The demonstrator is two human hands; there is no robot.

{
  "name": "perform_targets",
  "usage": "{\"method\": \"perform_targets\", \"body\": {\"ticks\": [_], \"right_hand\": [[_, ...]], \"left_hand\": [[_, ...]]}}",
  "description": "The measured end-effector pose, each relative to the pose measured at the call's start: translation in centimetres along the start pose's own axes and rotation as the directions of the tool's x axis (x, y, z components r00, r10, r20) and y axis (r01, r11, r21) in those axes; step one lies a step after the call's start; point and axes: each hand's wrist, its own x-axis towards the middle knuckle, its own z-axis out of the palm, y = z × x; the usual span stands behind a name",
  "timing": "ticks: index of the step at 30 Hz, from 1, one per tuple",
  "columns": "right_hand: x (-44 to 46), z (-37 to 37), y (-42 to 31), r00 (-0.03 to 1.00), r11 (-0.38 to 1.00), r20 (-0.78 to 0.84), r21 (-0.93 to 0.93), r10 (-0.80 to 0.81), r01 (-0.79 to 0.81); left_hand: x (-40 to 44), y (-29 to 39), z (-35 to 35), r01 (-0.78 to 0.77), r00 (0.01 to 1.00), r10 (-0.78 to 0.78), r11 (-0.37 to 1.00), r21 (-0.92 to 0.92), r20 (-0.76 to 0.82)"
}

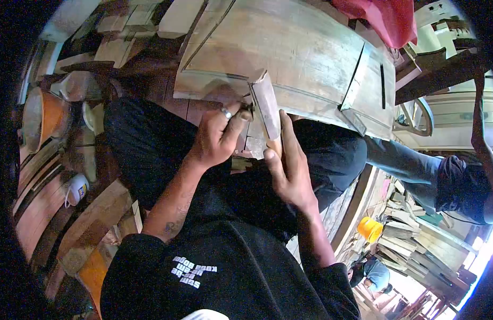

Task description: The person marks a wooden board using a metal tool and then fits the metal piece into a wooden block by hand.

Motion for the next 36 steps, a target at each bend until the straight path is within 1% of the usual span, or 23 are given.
{"method": "perform_targets", "body": {"ticks": [2,3,5,6,7,9,10,12,13,15,17,18,19,21,22,23,25,27,29,30,31,33,36], "right_hand": [[0.0,-0.1,-0.1,1.000,0.999,-0.001,-0.042,-0.030,0.030],[-0.1,-0.2,-0.2,0.998,0.995,0.000,-0.083,-0.060,0.059],[-0.2,-0.8,-0.1,0.996,0.987,0.043,-0.140,-0.073,0.079],[0.3,-1.0,0.8,0.998,0.990,0.033,-0.125,-0.062,0.065],[0.6,-1.4,1.3,0.998,0.992,0.024,-0.113,-0.054,0.056],[1.0,-2.2,1.0,0.993,0.989,0.069,0.105,0.094,-0.101],[0.6,-2.4,1.4,0.996,0.986,0.065,0.152,0.055,-0.065],[0.6,-2.7,1.0,0.997,0.965,0.076,0.259,0.031,-0.050],[0.7,-2.8,0.9,0.997,0.964,0.077,0.260,0.032,-0.051],[1.1,-3.3,0.6,0.979,0.925,0.159,0.338,0.124,-0.172],[2.1,-3.2,-0.6,0.985,0.986,0.159,0.137,0.072,-0.095],[2.4,-2.8,0.1,0.991,0.997,0.136,0.071,-0.017,0.008],[2.4,-2.7,0.3,0.990,0.997,0.139,0.071,-0.020,0.010],[2.2,-2.3,0.2,0.985,0.991,0.124,-0.045,-0.116,0.122],[2.3,-2.1,0.1,0.983,0.990,0.125,-0.020,-0.133,0.137],[2.5,-2.0,0.1,0.983,0.991,0.128,-0.021,-0.130,0.134],[3.0,-2.0,0.0,0.994,0.999,0.111,0.039,0.019,-0.024],[3.0,-2.4,0.3,0.991,0.999,0.129,0.045,0.019,-0.025],[2.8,-2.5,1.1,0.959,0.966,0.144,-0.061,-0.242,0.253],[2.8,-2.4,0.4,0.987,0.996,0.140,0.035,-0.083,0.079],[3.2,-2.5,-0.7,0.959,0.969,0.172,0.064,0.227,-0.241],[3.0,-2.4,0.4,0.991,1.000,0.135,0.001,-0.007,0.007],[2.6,-3.0,0.6,0.976,0.995,0.194,0.042,-0.098,0.091]], "left_hand": [[-0.3,-0.2,-0.1,0.063,0.994,-0.060,0.997,-0.033,0.091],[-0.6,-1.0,0.0,0.067,0.994,-0.064,0.997,-0.030,0.091],[-1.2,-2.6,0.3,-0.154,0.987,0.152,0.987,0.039,0.054],[-1.2,-2.2,0.1,-0.142,0.989,0.133,0.977,0.156,0.071],[-1.1,-1.9,0.2,-0.148,0.988,0.138,0.978,0.149,0.075],[-0.5,-1.2,0.1,-0.017,0.998,0.021,0.998,-0.057,0.067],[-0.6,-1.3,0.5,-0.014,1.000,0.014,0.998,-0.067,0.005],[-0.9,-1.2,0.0,0.001,1.000,0.000,0.999,-0.042,0.019],[-0.7,-1.2,-0.2,-0.006,0.999,0.007,1.000,-0.024,0.041],[-0.5,-1.0,-0.5,0.010,0.999,-0.008,0.999,-0.037,0.051],[-0.4,-1.0,-0.6,0.031,0.998,-0.028,0.999,-0.045,0.054],[-0.4,-1.0,-0.5,0.024,0.999,-0.022,0.998,-0.052,0.032],[-0.3,-1.0,-0.4,0.017,1.000,-0.017,0.998,-0.060,0.008],[-0.3,-1.4,-0.3,-0.022,1.000,0.021,0.999,-0.025,-0.012],[-0.3,-1.5,-0.3,-0.061,0.998,0.061,0.998,0.010,-0.027],[-0.4,-1.4,-0.4,-0.058,0.998,0.058,0.998,0.008,-0.028],[0.0,-0.5,-0.7,-0.022,0.999,0.023,0.999,-0.035,0.031],[0.2,-1.1,-0.2,-0.067,0.998,0.066,0.996,-0.053,-0.022],[-0.3,-1.5,-0.1,-0.097,0.993,0.092,0.993,-0.068,-0.075],[-0.3,-1.3,-0.4,-0.054,0.998,0.052,0.996,-0.070,-0.022],[0.0,-1.2,-0.5,-0.018,0.999,0.020,0.997,-0.070,0.029],[0.1,-1.0,-0.4,-0.051,0.999,0.050,0.995,-0.082,-0.017],[-0.7,-1.6,-0.8,0.020,0.998,-0.021,1.000,0.016,0.056]]}}
